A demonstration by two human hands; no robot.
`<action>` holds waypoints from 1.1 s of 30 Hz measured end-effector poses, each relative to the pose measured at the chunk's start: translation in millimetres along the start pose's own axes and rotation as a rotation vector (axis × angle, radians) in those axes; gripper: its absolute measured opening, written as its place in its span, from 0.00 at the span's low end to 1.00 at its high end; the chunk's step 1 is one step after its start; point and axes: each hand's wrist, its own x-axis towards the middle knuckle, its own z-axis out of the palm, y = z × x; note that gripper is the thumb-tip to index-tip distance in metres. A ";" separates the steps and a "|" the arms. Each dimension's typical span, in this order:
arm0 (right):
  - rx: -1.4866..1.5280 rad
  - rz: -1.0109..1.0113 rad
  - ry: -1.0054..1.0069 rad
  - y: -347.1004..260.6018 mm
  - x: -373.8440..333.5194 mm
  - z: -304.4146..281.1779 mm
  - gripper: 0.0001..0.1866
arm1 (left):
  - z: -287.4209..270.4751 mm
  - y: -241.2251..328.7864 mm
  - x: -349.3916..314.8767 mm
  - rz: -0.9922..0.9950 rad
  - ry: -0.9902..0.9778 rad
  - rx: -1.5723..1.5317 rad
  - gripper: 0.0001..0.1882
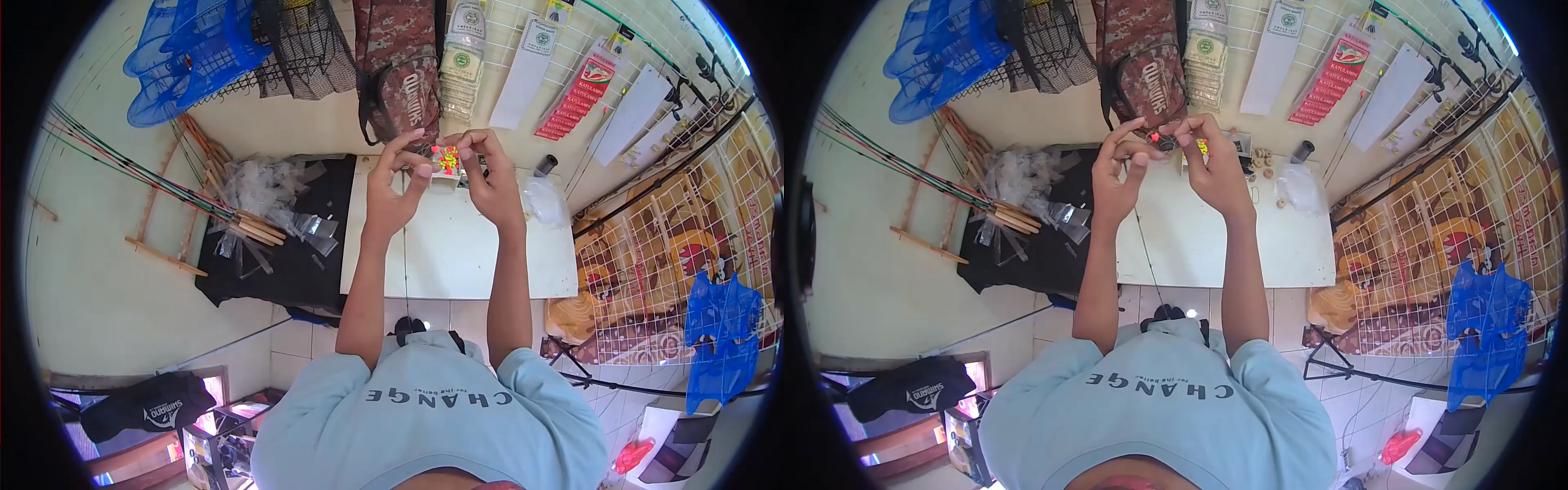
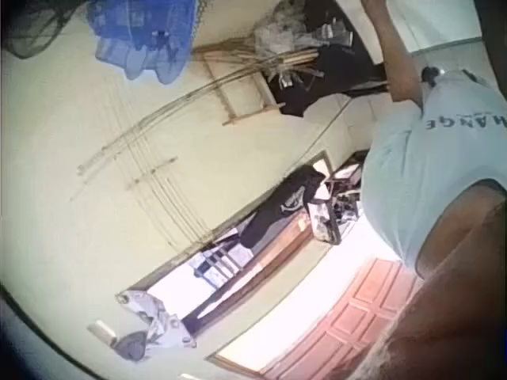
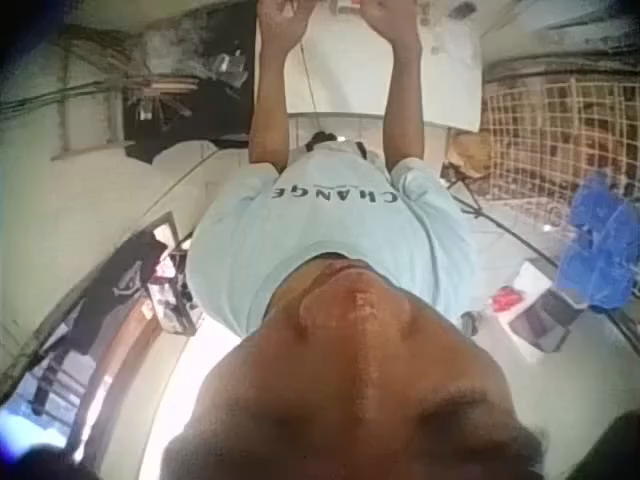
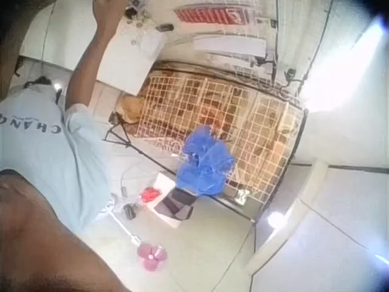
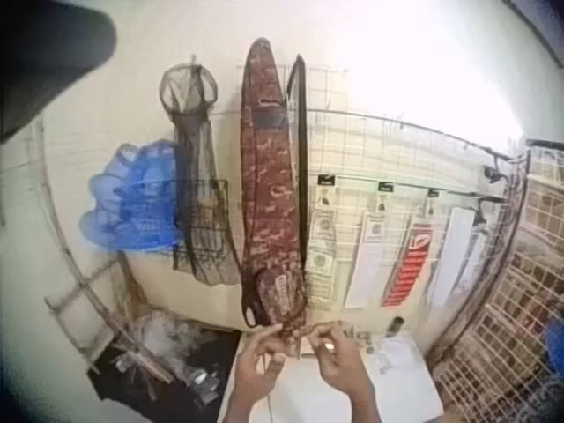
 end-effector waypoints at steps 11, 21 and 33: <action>0.098 -0.080 0.082 -1.1 -3.0 6.0 0.05 | 7.5 -4.6 -3.3 0.003 0.092 -0.263 0.24; 0.213 -0.001 0.104 -2.4 -6.5 -1.8 0.04 | 33.1 -7.4 -4.6 -0.073 0.006 -0.393 0.19; 0.267 0.067 0.149 -2.9 -5.9 -15.9 0.06 | 51.1 -5.5 2.4 -0.117 0.043 -0.425 0.15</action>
